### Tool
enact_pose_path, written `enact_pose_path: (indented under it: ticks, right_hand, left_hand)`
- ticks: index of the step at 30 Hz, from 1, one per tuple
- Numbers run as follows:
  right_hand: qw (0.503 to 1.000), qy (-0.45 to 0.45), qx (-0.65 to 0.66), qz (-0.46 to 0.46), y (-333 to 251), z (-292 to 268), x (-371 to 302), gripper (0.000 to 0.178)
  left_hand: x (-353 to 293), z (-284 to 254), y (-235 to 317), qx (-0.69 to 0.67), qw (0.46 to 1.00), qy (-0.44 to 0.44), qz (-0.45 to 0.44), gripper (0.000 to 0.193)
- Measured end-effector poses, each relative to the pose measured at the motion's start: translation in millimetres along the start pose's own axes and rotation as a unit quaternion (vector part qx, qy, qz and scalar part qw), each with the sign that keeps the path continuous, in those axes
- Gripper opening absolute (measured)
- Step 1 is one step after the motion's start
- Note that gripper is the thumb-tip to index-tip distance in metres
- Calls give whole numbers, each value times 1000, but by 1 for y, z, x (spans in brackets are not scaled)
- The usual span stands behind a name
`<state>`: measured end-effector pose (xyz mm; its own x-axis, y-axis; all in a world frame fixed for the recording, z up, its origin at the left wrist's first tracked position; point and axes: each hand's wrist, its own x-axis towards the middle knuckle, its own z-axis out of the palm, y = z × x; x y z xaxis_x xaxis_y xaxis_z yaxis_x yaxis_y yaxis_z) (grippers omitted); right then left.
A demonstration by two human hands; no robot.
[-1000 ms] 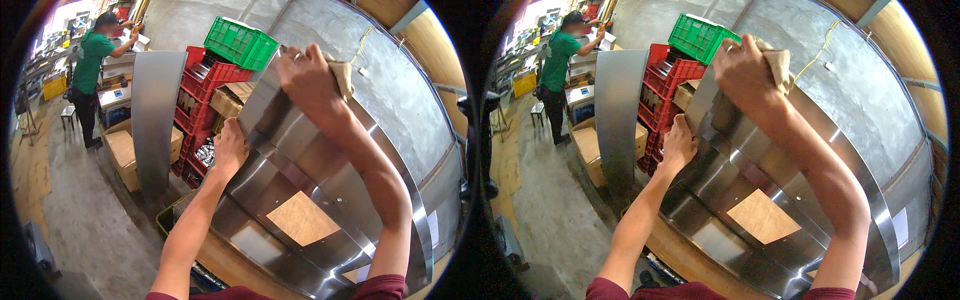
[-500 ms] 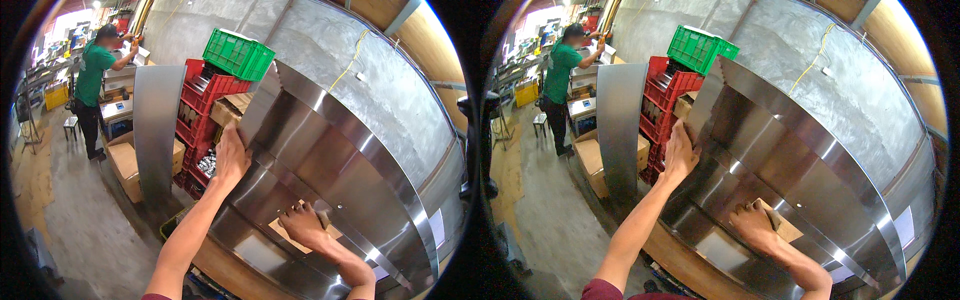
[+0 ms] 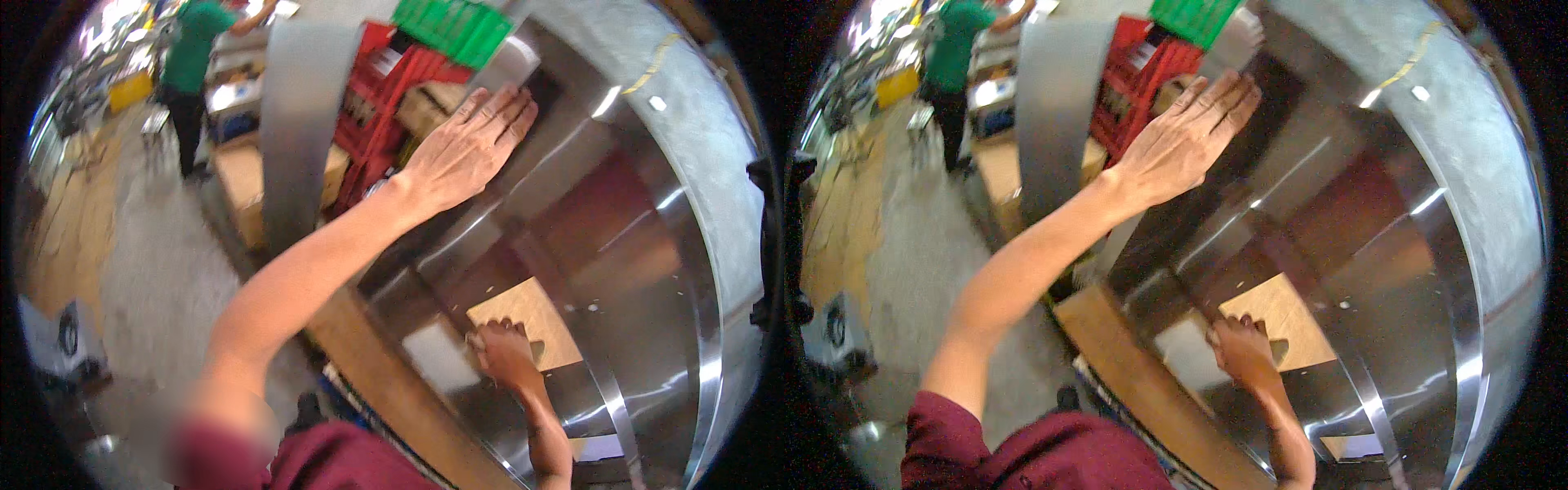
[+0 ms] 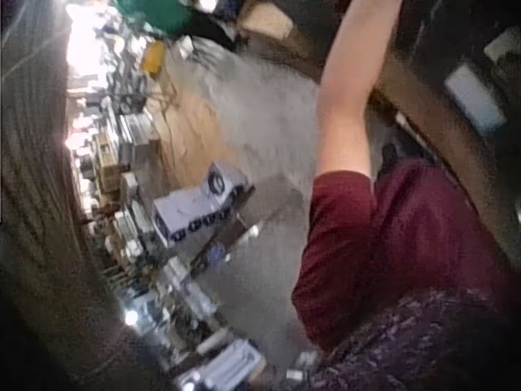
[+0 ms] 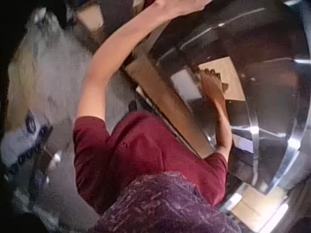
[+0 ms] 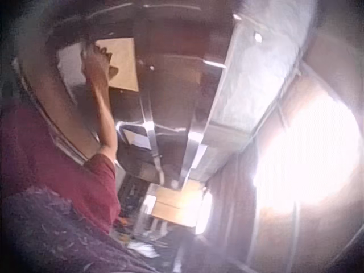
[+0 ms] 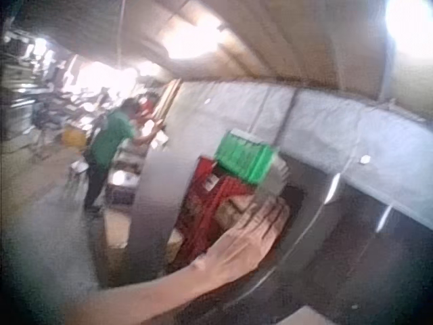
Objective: The person wipes a large stainless steel panel with a cloth, moving systematically across the top, sides, and edges. The person occasionally dips the cloth into a bucket of liquid to re-wet it and continues wiping until the entire visible surface is covered.
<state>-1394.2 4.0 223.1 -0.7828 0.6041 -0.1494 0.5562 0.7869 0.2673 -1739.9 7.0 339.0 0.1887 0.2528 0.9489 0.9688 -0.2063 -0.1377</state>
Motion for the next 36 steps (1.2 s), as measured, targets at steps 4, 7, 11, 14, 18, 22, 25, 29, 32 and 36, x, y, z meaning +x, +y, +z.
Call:
enact_pose_path:
  ticks: [4,7,11,14,18,22,25,29,32,36]
  right_hand:
    - [996,54,18,-63,-50,47,46,26]
    - [970,231,-63,-40,-101,11,96,29]
    - [823,542,-99,-141,-141,-70,171,40]
    - [830,502,-138,-202,-153,-65,229,28]
    - [831,333,-386,-222,-140,86,280,45]
    - [850,271,-336,-302,-136,289,335,52]
    - [800,275,-437,-307,-177,356,375,46]
    - [813,172,-419,-365,-209,315,352,36]
    - [774,179,-449,-410,-188,308,338,31]
    - [610,298,-601,-422,-148,331,357,29]
  left_hand:
    - [-184,-42,12,-57,968,-81,-231,69]
    - [-381,-90,48,-9,832,-193,-519,71]
    - [-622,-214,200,-2,634,-388,-669,74]
    - [-679,-291,327,-46,435,-486,-757,71]
    - [-701,-378,477,-6,366,-444,-818,55]
    - [-693,-406,541,36,247,-411,-877,45]
    - [-689,-398,548,39,286,-350,-891,42]
    - [-692,-379,500,3,322,-265,-909,40]
    - [-707,-388,495,21,344,-192,-919,40]
    - [-718,-414,531,18,279,-239,-930,41]
